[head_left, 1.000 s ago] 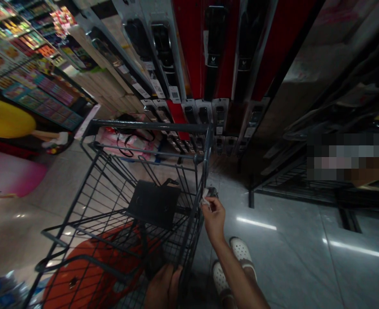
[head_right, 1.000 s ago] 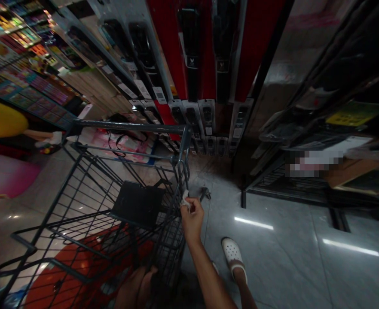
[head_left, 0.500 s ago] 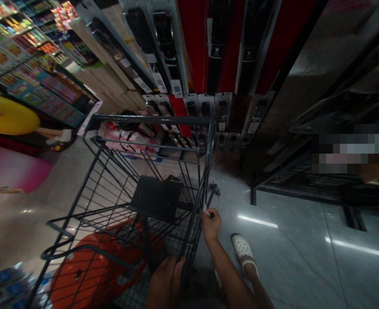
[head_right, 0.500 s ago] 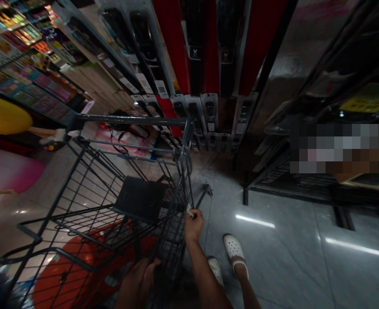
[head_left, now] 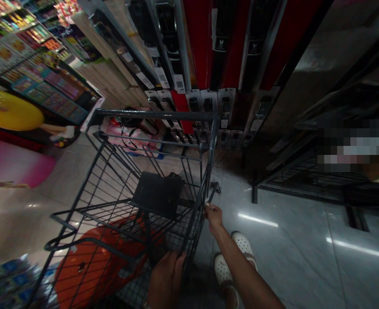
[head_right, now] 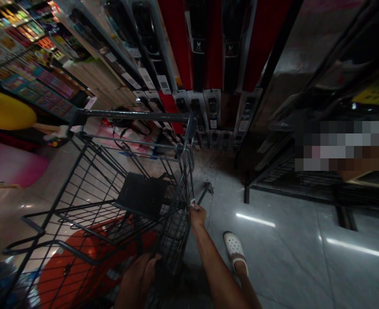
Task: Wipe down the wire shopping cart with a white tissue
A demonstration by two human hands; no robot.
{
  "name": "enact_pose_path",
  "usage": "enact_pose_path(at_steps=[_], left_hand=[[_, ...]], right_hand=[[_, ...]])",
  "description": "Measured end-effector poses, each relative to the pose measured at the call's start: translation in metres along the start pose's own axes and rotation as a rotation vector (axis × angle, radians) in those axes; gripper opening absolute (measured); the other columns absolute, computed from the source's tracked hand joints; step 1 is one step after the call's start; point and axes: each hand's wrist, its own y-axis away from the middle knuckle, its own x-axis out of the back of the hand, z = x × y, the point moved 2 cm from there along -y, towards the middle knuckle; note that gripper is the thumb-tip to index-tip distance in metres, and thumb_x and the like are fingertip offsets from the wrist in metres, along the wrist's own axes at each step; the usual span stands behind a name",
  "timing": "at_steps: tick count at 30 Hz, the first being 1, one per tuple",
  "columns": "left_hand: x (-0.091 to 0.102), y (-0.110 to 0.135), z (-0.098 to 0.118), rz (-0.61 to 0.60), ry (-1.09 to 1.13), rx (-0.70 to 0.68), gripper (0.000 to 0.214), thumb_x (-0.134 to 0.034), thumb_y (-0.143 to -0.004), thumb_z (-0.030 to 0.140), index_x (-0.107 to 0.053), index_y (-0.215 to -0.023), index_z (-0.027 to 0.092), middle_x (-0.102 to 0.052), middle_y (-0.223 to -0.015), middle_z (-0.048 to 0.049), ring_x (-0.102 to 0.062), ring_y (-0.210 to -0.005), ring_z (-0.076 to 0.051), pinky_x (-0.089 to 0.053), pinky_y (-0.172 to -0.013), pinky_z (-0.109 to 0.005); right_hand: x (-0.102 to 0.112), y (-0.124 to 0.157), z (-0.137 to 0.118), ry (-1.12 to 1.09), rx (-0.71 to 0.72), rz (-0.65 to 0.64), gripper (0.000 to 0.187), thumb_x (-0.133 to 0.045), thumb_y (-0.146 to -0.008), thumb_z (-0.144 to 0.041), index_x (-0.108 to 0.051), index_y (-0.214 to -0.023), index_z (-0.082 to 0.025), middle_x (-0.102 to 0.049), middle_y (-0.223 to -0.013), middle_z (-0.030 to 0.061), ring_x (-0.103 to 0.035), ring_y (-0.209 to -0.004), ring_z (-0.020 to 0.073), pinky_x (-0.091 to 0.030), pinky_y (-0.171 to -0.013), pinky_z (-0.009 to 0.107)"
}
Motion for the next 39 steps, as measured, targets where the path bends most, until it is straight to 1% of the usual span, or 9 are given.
enact_pose_path(at_steps=[4,9,13,16,19,22,26,30,39], left_hand=[[0.002,-0.004,0.003,0.008,0.003,0.010,0.041,-0.026,-0.098,0.031,-0.062,-0.081,0.022,-0.066,-0.067,-0.0022,-0.065,-0.061,-0.013,-0.052,-0.058,-0.022],[0.000,-0.002,0.000,0.009,0.032,0.054,0.042,-0.027,-0.098,0.035,-0.063,-0.081,0.022,-0.066,-0.066,-0.0018,-0.064,-0.057,-0.012,-0.051,-0.055,-0.021],[-0.004,0.002,-0.004,-0.005,0.024,0.073,0.046,-0.025,-0.098,0.039,-0.064,-0.081,0.022,-0.068,-0.067,-0.0024,-0.065,-0.060,-0.012,-0.052,-0.057,-0.021],[-0.002,0.002,-0.004,0.014,0.012,0.059,0.047,-0.024,-0.098,0.041,-0.064,-0.082,0.023,-0.070,-0.072,-0.0029,-0.067,-0.065,-0.013,-0.053,-0.061,-0.022],[0.003,-0.003,0.000,-0.007,0.039,0.072,0.046,-0.025,-0.098,0.039,-0.064,-0.081,0.023,-0.069,-0.070,-0.0012,-0.067,-0.063,-0.012,-0.052,-0.058,-0.020],[0.006,-0.009,0.004,-0.045,0.086,0.126,0.045,-0.026,-0.098,0.037,-0.063,-0.078,0.023,-0.067,-0.066,-0.0006,-0.066,-0.059,-0.012,-0.051,-0.055,-0.020],[0.007,-0.012,0.007,-0.030,0.098,0.121,0.044,-0.027,-0.098,0.035,-0.062,-0.076,0.022,-0.065,-0.062,-0.0005,-0.063,-0.054,-0.012,-0.049,-0.051,-0.020],[0.006,-0.011,0.007,-0.004,0.072,0.071,0.042,-0.027,-0.098,0.032,-0.063,-0.078,0.023,-0.065,-0.063,-0.0008,-0.063,-0.055,-0.012,-0.050,-0.052,-0.020],[0.006,-0.008,0.010,0.049,0.043,0.051,0.044,-0.026,-0.099,0.037,-0.063,-0.080,0.021,-0.067,-0.066,-0.0013,-0.063,-0.055,-0.011,-0.050,-0.053,-0.020]], right_hand=[[0.001,0.007,-0.036,-0.152,-0.060,-0.005,0.032,-0.068,-0.052,-0.042,-0.070,-0.069,-0.014,-0.057,-0.048,-0.0019,-0.046,-0.042,0.0102,-0.034,-0.042,0.023],[-0.004,0.022,-0.099,-0.283,-0.023,-0.018,0.032,-0.068,-0.054,-0.035,-0.072,-0.078,-0.013,-0.058,-0.053,-0.0027,-0.045,-0.047,0.0085,-0.034,-0.046,0.022],[-0.006,0.035,-0.153,-0.338,0.119,-0.016,0.032,-0.068,-0.059,-0.032,-0.073,-0.084,-0.013,-0.062,-0.061,-0.0016,-0.046,-0.052,0.0083,-0.035,-0.050,0.022],[-0.003,0.041,-0.170,-0.260,0.265,-0.011,0.033,-0.066,-0.064,-0.032,-0.073,-0.090,-0.013,-0.064,-0.070,-0.0001,-0.049,-0.058,0.0098,-0.039,-0.057,0.024],[0.001,0.041,-0.154,-0.146,0.397,-0.016,0.031,-0.062,-0.068,-0.029,-0.074,-0.091,-0.013,-0.063,-0.077,0.0017,-0.051,-0.066,0.0113,-0.042,-0.064,0.026],[0.005,0.041,-0.113,-0.092,0.425,-0.001,0.029,-0.060,-0.071,-0.028,-0.075,-0.091,-0.015,-0.062,-0.082,0.0031,-0.053,-0.072,0.0124,-0.043,-0.065,0.026],[0.007,0.042,-0.056,-0.063,0.367,0.026,0.029,-0.059,-0.072,-0.030,-0.075,-0.091,-0.016,-0.061,-0.082,0.0037,-0.054,-0.073,0.0134,-0.043,-0.064,0.025],[0.008,0.041,-0.014,-0.011,0.324,0.052,0.029,-0.057,-0.072,-0.031,-0.075,-0.090,-0.017,-0.061,-0.082,0.0040,-0.055,-0.075,0.0148,-0.045,-0.067,0.027],[0.018,0.029,0.047,0.150,0.135,0.078,0.023,-0.058,-0.059,-0.024,-0.074,-0.073,-0.015,-0.065,-0.072,0.0053,-0.059,-0.068,0.0178,-0.047,-0.070,0.031]])
